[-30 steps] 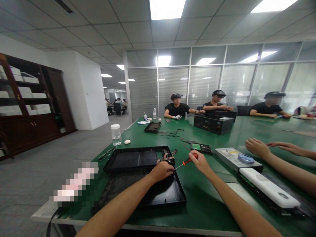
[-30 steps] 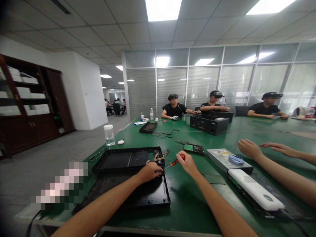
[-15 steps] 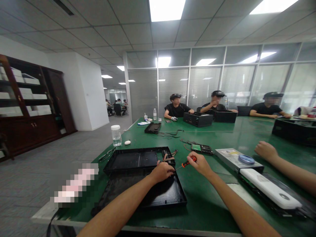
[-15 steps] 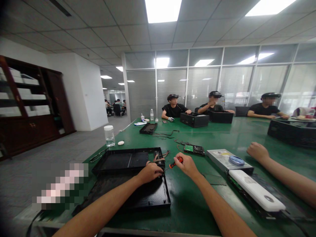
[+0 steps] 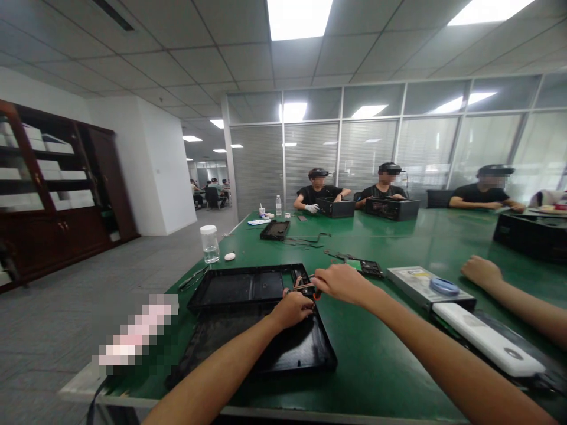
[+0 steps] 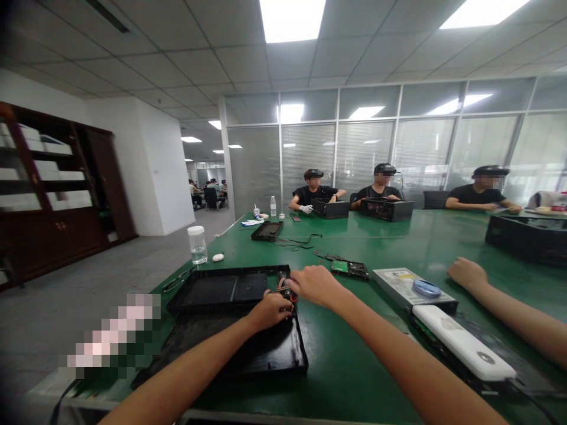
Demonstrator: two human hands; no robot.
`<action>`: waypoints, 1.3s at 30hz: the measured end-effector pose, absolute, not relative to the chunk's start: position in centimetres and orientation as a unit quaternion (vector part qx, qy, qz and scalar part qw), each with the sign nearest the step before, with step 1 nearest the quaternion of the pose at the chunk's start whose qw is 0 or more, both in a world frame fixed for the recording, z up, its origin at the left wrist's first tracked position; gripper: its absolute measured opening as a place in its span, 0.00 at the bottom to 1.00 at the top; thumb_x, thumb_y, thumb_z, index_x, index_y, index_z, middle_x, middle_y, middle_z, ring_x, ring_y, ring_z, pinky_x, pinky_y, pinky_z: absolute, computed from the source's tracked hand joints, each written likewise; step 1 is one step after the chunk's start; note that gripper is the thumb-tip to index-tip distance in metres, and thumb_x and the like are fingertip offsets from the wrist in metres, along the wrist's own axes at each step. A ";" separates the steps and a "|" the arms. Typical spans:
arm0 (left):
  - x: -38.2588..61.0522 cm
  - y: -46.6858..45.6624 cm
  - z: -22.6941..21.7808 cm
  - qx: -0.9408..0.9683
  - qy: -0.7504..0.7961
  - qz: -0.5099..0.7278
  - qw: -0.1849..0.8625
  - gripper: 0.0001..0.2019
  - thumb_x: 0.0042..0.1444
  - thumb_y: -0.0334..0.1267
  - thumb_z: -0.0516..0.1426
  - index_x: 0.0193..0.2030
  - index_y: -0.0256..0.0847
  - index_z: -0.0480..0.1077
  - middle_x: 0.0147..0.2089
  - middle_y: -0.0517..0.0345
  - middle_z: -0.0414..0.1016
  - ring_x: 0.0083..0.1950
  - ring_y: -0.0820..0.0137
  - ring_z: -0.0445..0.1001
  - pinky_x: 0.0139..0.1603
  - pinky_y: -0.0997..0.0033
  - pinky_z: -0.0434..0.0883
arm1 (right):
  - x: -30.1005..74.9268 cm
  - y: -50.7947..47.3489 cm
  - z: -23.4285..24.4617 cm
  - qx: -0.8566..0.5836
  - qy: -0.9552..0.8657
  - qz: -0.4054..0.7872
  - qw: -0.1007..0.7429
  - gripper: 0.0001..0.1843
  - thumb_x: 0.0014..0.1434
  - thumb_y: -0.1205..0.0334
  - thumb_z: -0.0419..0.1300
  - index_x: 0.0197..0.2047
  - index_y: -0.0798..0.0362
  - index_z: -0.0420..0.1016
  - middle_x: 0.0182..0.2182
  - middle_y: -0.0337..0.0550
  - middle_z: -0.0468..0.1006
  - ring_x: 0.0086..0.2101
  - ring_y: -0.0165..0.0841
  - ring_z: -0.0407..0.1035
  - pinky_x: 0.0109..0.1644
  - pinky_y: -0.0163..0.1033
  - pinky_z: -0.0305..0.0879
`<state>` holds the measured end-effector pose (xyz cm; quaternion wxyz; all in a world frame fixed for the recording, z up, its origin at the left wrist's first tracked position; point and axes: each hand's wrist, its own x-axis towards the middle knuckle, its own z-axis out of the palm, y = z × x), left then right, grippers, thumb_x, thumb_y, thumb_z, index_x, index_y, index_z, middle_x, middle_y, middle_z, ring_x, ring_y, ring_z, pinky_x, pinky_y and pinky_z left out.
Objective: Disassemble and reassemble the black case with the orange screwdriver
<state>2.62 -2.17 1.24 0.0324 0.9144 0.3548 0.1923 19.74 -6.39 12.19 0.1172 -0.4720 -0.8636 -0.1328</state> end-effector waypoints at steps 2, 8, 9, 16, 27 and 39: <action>2.6 -2.1 1.1 0.916 0.350 0.194 0.037 0.04 0.52 0.33 0.56 0.34 0.40 0.72 0.35 0.58 0.74 0.41 0.69 0.69 0.44 0.73 0.58 | 19.3 -5.9 12.4 -0.511 -0.837 -0.166 0.108 0.24 0.60 0.46 0.42 0.32 0.54 0.71 0.26 0.51 0.76 0.30 0.39 0.69 0.31 0.36 0.52; 2.3 -1.6 0.6 0.919 0.331 0.209 0.042 0.05 0.51 0.33 0.56 0.36 0.39 0.71 0.36 0.58 0.74 0.41 0.70 0.69 0.43 0.74 0.59 | 19.5 -5.2 12.1 -0.471 -0.868 -0.097 0.125 0.18 0.57 0.47 0.49 0.40 0.52 0.68 0.27 0.46 0.76 0.27 0.37 0.69 0.29 0.35 0.52; 2.3 -1.6 0.5 0.919 0.331 0.210 0.040 0.05 0.51 0.33 0.56 0.36 0.39 0.71 0.36 0.59 0.74 0.41 0.70 0.69 0.43 0.74 0.59 | 19.6 -5.1 12.1 -0.476 -0.864 -0.101 0.130 0.19 0.57 0.46 0.48 0.36 0.52 0.69 0.26 0.47 0.75 0.27 0.37 0.68 0.29 0.35 0.52; 2.3 -1.6 0.6 0.923 0.318 0.209 0.048 0.07 0.52 0.33 0.55 0.38 0.39 0.71 0.38 0.57 0.73 0.42 0.70 0.69 0.45 0.74 0.60 | 21.4 -3.8 11.6 -0.419 -0.888 0.007 0.189 0.12 0.54 0.53 0.53 0.31 0.51 0.72 0.22 0.39 0.73 0.24 0.31 0.64 0.28 0.33 0.51; 2.3 -1.7 0.2 0.941 0.273 0.202 -0.003 0.08 0.56 0.31 0.50 0.40 0.39 0.69 0.38 0.56 0.72 0.42 0.70 0.67 0.46 0.72 0.61 | 29.2 2.2 -0.1 -0.446 -0.468 0.483 0.591 0.14 0.51 0.49 0.50 0.23 0.51 0.57 0.10 0.26 0.49 0.11 0.23 0.44 0.13 0.29 0.41; 2.5 -1.8 -0.3 0.961 0.225 0.162 0.008 0.08 0.53 0.31 0.54 0.36 0.41 0.73 0.33 0.58 0.73 0.36 0.72 0.68 0.40 0.75 0.62 | 26.4 2.6 -1.1 -0.391 -0.440 0.533 0.608 0.15 0.52 0.47 0.51 0.30 0.51 0.60 0.13 0.28 0.53 0.13 0.24 0.50 0.14 0.30 0.46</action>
